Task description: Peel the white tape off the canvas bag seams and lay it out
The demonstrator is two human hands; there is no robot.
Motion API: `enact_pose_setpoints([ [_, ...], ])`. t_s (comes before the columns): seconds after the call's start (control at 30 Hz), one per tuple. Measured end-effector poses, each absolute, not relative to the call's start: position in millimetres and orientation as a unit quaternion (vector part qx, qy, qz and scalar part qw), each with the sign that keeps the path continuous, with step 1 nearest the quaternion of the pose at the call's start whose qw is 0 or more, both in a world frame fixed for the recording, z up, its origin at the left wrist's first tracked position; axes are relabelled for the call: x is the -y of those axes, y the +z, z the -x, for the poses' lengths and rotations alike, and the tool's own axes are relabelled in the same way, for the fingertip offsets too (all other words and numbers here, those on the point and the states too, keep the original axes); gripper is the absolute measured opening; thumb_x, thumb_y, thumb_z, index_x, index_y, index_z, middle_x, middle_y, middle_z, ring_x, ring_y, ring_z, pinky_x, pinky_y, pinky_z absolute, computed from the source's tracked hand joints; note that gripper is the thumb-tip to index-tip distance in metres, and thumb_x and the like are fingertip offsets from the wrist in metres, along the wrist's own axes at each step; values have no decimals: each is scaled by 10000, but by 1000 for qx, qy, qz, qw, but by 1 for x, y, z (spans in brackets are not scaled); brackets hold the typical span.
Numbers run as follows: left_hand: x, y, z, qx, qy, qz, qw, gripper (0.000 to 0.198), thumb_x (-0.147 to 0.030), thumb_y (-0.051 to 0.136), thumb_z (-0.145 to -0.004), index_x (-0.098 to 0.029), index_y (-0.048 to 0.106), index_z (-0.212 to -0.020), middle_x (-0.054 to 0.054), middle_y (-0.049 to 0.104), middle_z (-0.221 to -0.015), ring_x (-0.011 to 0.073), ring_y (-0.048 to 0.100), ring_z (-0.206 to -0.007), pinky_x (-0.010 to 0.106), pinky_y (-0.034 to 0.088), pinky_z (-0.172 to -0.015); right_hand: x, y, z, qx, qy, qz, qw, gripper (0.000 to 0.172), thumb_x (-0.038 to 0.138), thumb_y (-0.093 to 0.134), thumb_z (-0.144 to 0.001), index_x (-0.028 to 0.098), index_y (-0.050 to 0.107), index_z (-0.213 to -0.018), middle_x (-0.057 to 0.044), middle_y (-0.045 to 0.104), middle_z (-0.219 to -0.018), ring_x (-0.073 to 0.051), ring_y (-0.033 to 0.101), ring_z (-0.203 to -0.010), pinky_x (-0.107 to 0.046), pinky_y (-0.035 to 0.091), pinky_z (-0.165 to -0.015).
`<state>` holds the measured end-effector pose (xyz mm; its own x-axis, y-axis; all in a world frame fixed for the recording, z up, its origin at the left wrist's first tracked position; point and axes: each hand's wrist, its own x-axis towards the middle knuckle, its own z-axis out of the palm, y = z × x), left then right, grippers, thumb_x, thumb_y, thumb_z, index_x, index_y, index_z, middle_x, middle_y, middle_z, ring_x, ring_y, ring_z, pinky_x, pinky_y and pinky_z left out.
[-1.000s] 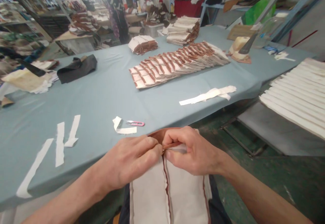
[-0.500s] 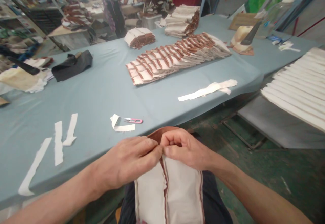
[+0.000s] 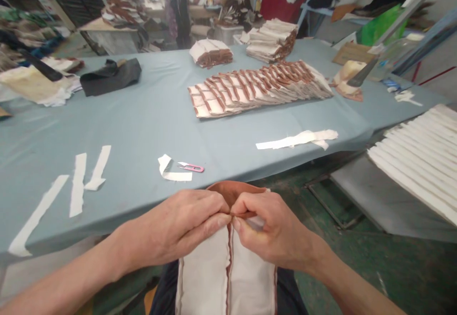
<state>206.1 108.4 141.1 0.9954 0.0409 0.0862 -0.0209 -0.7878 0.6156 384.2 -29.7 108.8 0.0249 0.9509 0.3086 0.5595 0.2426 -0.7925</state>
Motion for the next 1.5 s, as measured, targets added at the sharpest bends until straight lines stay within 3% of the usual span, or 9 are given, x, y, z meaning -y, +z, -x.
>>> enact_pose_setpoints([
  [0.2, -110, 133, -205, 35, 77, -954, 287, 345, -245, 328, -1122, -198, 514, -835, 6, 590, -762, 154, 494, -668, 290, 385, -642, 35, 114, -389, 611, 344, 580, 415, 157, 139, 587, -890, 189, 631, -748, 41, 613, -639, -88, 504, -563, -218, 342, -544],
  [0.43, -86, 127, -211, -55, 168, -700, 692, 513, -579, 477, -1054, -194, 419, -720, -57, 364, -668, 91, 305, -571, 235, 277, -523, 25, 106, -380, 477, 537, 393, 574, 381, 507, 728, -928, 195, 642, -729, 15, 556, -688, -112, 462, -594, -241, 365, -549],
  [0.57, -79, 111, -216, -87, 203, -557, 800, 612, -700, 610, -933, -184, 419, -665, -54, 384, -634, 75, 269, -548, 224, 239, -501, 19, 112, -382, 509, 525, 406, 549, 363, 512, 701, -951, 198, 713, -768, -5, 594, -713, -128, 505, -628, -246, 392, -568],
  [0.77, -99, 109, -207, -90, 147, -630, 757, 521, -549, 756, -868, -166, 495, -629, -62, 389, -593, 86, 321, -573, 229, 255, -537, 23, 135, -393, 642, 391, 522, 403, 193, 231, 597, -981, 205, 775, -910, 8, 707, -725, -118, 570, -602, -231, 401, -574],
  [0.93, -109, 135, -199, -70, 112, -822, 554, 353, -336, 612, -985, -176, 491, -694, -73, 403, -613, 80, 348, -562, 238, 249, -535, 23, 148, -391, 703, 311, 554, 319, 201, 206, 563, -999, 200, 736, -897, -2, 754, -795, -134, 663, -700, -232, 441, -659],
  [1.03, -100, 143, -201, -41, 167, -876, 450, 316, -105, 591, -862, -190, 379, -644, -88, 328, -586, 70, 287, -527, 257, 203, -526, 17, 152, -394, 727, 299, 542, 297, 180, 191, 571, -986, 203, 715, -880, -1, 761, -824, -137, 674, -740, -238, 444, -705],
  [1.1, -93, 143, -201, -34, 190, -861, 471, 321, -61, 574, -762, -204, 323, -622, -99, 269, -558, 64, 236, -497, 258, 172, -501, 12, 150, -400, 732, 297, 539, 291, 124, 226, 629, -944, 200, 705, -848, 1, 747, -799, -146, 658, -725, -248, 443, -707],
  [1.33, -88, 143, -174, -135, 306, -736, 588, 552, -499, 571, -972, -217, 291, -589, -74, 259, -546, 86, 232, -500, 261, 206, -478, 23, 124, -425, 655, 341, 558, 379, 340, 485, 653, -919, 178, 674, -777, -6, 646, -720, -146, 556, -664, -251, 410, -623],
  [1.5, -94, 132, -168, -204, 305, -701, 612, 678, -716, 614, -907, -206, 321, -570, -67, 286, -535, 84, 222, -494, 260, 186, -465, 35, 134, -411, 672, 336, 541, 377, 245, 390, 635, -988, 179, 724, -900, 21, 588, -691, -121, 489, -619, -248, 362, -587],
])
